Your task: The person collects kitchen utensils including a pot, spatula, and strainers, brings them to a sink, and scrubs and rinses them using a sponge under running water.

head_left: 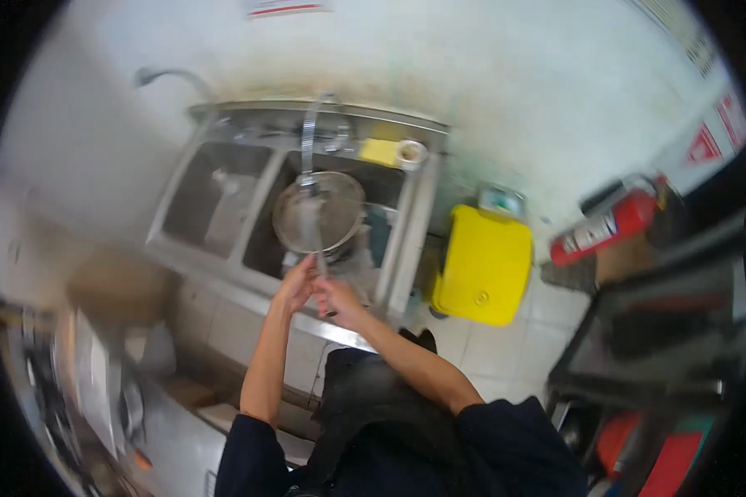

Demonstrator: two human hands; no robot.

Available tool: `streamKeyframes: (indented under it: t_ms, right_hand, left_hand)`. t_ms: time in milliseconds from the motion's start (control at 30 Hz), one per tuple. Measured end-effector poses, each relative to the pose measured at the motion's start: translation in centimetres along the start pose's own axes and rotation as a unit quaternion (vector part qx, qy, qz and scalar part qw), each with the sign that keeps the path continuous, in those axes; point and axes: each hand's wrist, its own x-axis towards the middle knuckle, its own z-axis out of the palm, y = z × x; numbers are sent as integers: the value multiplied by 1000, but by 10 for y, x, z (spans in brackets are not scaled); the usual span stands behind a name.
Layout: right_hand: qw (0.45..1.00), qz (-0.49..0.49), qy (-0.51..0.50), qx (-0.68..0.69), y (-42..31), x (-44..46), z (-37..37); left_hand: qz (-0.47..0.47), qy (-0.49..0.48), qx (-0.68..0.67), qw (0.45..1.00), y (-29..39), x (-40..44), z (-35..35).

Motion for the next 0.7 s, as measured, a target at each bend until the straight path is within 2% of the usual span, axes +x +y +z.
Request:
streamKeyframes:
  t_ms: [33,67,100,133,167,233,267,300,333,367,400,433,467,500,567,600,633,700]
  right_hand:
    - [999,-33,0,-35,4,5,-2]
    - [995,-75,-51,-45,4,3,-7]
    - [992,-56,-28,-108,-3,-1,-12]
    - [984,-30,-10,-174,-14,-4,-17]
    - [985,-34,3,-169,-32,-6,-27]
    - [941,-18,-36,-335,-76,-15,-61]
    - [927,-136,-16,-349,-92,-10,-101]
    - [932,-193,61,-301,-125,-12,-131]
    - [887,-191,168,-386,-173,-20,-156]
    - [897,-260,236,-268,-197,-7,-203]
    - [768,-357,348,-402,-215,25,-285]
    - [624,-353,466,-518,-250,22,-323]
    - [618,-235,509,-552,-281,24,-361]
    - [546,-218,499,-636,-298,28,-400]
    - [490,-148,465,-723,-315,46,-462]
    - [529,-47,456,-714,-328,39,-449]
    - [545,61,445,-708,-340,43,-439]
    - [513,144,454,-715,-337,65,-460]
  left_hand:
    - [-33,-31,-117,992,-3,26,0]
    - [-67,-53,-233,969,-4,46,4]
    - [-6,-17,-166,986,4,50,13]
    - [-1,-30,-142,989,-1,65,6]
    - [8,-38,-122,992,-7,79,-4]
    - [-33,-10,-118,992,-4,85,-13]
    - [-61,25,-112,992,-1,82,-13]
    - [-65,26,-108,992,3,76,-9]
    - [-69,42,-62,995,7,69,-6]
    - [-70,58,-16,996,8,63,-3]
    - [-75,66,-12,995,8,60,-3]
    - [-81,76,-7,994,7,58,-3]
    - [-84,81,-3,993,5,59,0]
    - [-78,84,-1,993,3,57,2]
    - [-75,102,10,992,5,57,7]
    - [-80,108,5,991,5,58,11]
    - [-86,116,0,990,6,57,13]
    - [-94,132,-2,987,7,61,18]
